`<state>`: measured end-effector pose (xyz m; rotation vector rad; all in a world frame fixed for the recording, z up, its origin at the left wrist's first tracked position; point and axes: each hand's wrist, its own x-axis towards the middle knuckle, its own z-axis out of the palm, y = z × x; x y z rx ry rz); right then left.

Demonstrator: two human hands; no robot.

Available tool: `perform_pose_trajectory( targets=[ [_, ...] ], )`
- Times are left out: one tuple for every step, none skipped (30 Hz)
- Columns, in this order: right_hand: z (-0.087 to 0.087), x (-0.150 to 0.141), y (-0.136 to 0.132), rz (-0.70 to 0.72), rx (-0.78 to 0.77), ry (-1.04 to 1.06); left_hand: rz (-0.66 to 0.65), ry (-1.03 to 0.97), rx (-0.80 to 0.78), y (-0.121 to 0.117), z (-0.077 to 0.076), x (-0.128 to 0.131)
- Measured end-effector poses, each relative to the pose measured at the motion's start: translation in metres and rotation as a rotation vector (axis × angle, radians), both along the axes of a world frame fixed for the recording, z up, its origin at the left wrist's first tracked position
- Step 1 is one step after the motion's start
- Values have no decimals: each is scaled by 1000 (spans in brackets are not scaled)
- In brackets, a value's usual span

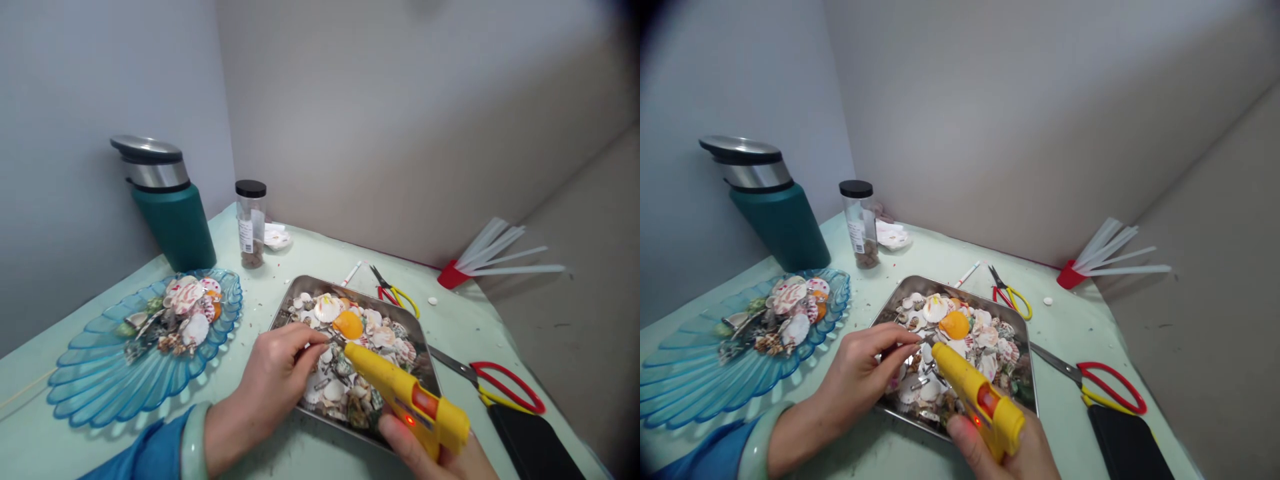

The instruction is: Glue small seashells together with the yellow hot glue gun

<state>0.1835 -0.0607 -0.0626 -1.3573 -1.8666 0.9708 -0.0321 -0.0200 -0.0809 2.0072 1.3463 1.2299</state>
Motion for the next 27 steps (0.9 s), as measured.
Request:
perform_pose_trajectory(
  targets=[
    [0, 0, 0, -4, 1, 9, 0, 3, 2, 0, 0, 0],
    [1, 0, -1, -4, 0, 18, 1, 5, 6, 0, -1, 0],
    [1, 0, -1, -1, -2, 24, 1, 5, 9, 0, -1, 0],
    [2, 0, -1, -1, -5, 27, -1, 5, 10, 1, -2, 0],
    [2, 0, -1, -2, -9, 29, -1, 4, 11, 1, -2, 0],
    [2, 0, 0, -8, -10, 28, 0, 3, 11, 1, -2, 0],
    [2, 0, 0, -16, -13, 24, 1, 3, 10, 1, -3, 0],
    [1, 0, 0, -19, -16, 17, 1, 4, 10, 1, -3, 0],
    [1, 0, 1, -19, -19, 8, 0, 4, 10, 1, -3, 0],
    [1, -1, 1, -15, -21, -1, -2, 4, 10, 1, -3, 0],
    [1, -1, 1, -6, -25, -12, -4, 6, 9, 1, -2, 0],
    [0, -1, 1, -2, -28, -21, -3, 7, 8, 2, -2, 0],
    [0, -1, 1, -5, -29, -28, 0, 9, 7, 1, -2, 0],
    [0, -1, 1, -11, -28, -34, 2, 12, 7, 1, -2, 0],
    [0, -1, 0, -15, -27, -37, 3, 15, 6, 1, -2, 0],
    [0, 0, 0, -15, -28, -38, 3, 16, 7, 1, -2, 0],
    [0, 0, 0, -9, -28, -36, 5, 15, 7, 0, -2, -1],
    [-1, 1, -1, 2, -30, -33, 3, 13, 7, 0, -2, -1],
    [-1, 1, -1, 11, -35, -30, 1, 12, 6, -1, -2, -1],
    [-1, 1, -1, 16, -41, -25, 2, 11, 6, -1, -2, -1],
    [-2, 1, -1, 12, -45, -19, 5, 10, 6, -1, -2, -1],
    [-2, 1, -1, 6, -50, -12, 6, 9, 7, -1, -2, 0],
    [-3, 0, -1, 0, -54, -7, 8, 7, 7, -1, -1, 0],
    [-2, 0, -1, -2, -57, -1, 10, 5, 8, 0, -1, 0],
    [-2, -1, -1, 0, -59, 4, 11, 2, 10, 0, -1, 1],
    [-2, -1, -1, 4, -61, 9, 10, 2, 12, 0, -1, 1],
    [-1, -2, -1, 8, -62, 17, 10, 2, 13, 0, 0, 1]
  ],
)
